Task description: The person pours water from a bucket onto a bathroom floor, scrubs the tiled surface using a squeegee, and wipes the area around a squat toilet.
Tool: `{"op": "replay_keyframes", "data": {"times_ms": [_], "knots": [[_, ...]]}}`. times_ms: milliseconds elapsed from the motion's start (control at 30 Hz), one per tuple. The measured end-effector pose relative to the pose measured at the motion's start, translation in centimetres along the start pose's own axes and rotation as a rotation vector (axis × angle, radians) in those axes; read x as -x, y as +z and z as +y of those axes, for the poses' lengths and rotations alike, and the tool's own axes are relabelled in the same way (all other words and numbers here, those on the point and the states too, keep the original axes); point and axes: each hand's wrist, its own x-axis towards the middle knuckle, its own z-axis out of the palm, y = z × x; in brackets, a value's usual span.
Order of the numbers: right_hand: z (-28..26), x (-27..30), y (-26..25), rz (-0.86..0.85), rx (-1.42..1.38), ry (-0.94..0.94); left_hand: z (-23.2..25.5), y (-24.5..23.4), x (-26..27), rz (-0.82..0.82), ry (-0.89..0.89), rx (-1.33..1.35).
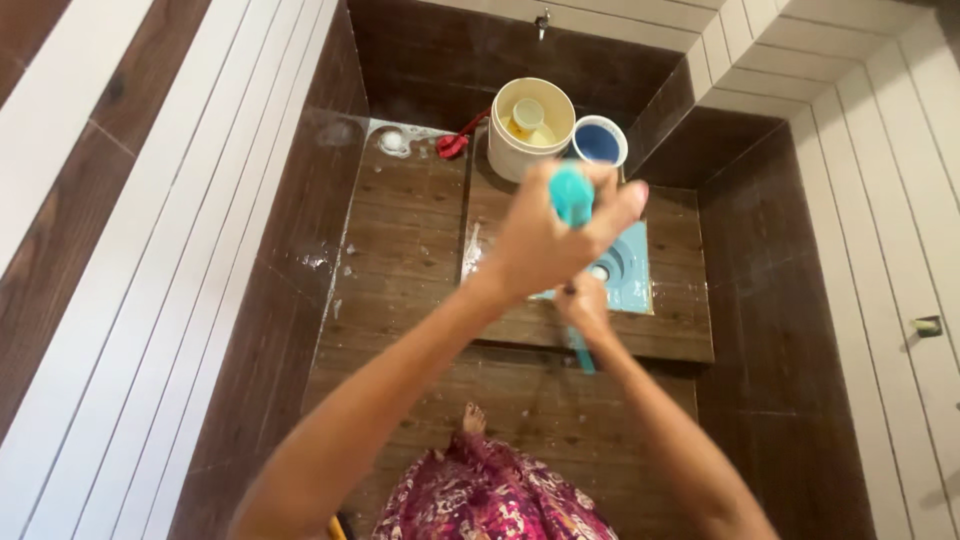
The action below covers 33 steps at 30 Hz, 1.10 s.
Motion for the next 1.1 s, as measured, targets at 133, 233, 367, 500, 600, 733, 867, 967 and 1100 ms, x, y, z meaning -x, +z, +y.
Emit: {"op": "replay_keyframes", "data": {"times_ms": [133, 233, 367, 500, 600, 733, 867, 967, 1100], "knots": [[10.3, -0.8, -0.5, -0.079, 0.214, 0.177, -8.4, 3.5, 1.6, -0.080, -0.200, 0.206], [13.7, 0.1, -0.2, -0.038, 0.135, 0.201, -13.1, 4.8, 2.3, -0.099, -0.167, 0.172], [13.0, 0.0, 1.4, 0.025, 0.051, 0.063, -13.9, 3.8, 0.0, -0.095, -0.128, 0.032], [5.0, -1.0, 4.0, 0.140, 0.057, -0.136, -8.4, 0.2, -3.8, -0.030, -0.099, -0.051], [-3.4, -2.5, 5.2, -0.059, -0.051, 0.174, -3.3, -2.2, -6.3, 0.006, -0.115, -0.050], [-11.5, -3.8, 6.0, -0.091, -0.193, 0.054, 1.0, -4.6, -8.0, 0.042, -0.130, -0.059], [-17.2, -7.6, 5.0, -0.273, -0.045, 0.015, 2.7, -5.4, -9.0, 0.151, 0.136, -0.267], [-19.7, -10.0, 0.5, -0.095, -0.441, -0.318, 3.0, -7.1, -8.8, 0.243, 0.234, -0.372], [-24.1, -14.3, -2.5, 0.119, -1.076, -0.220, 0.2, -6.4, -8.2, 0.375, 0.112, -0.239]]}}
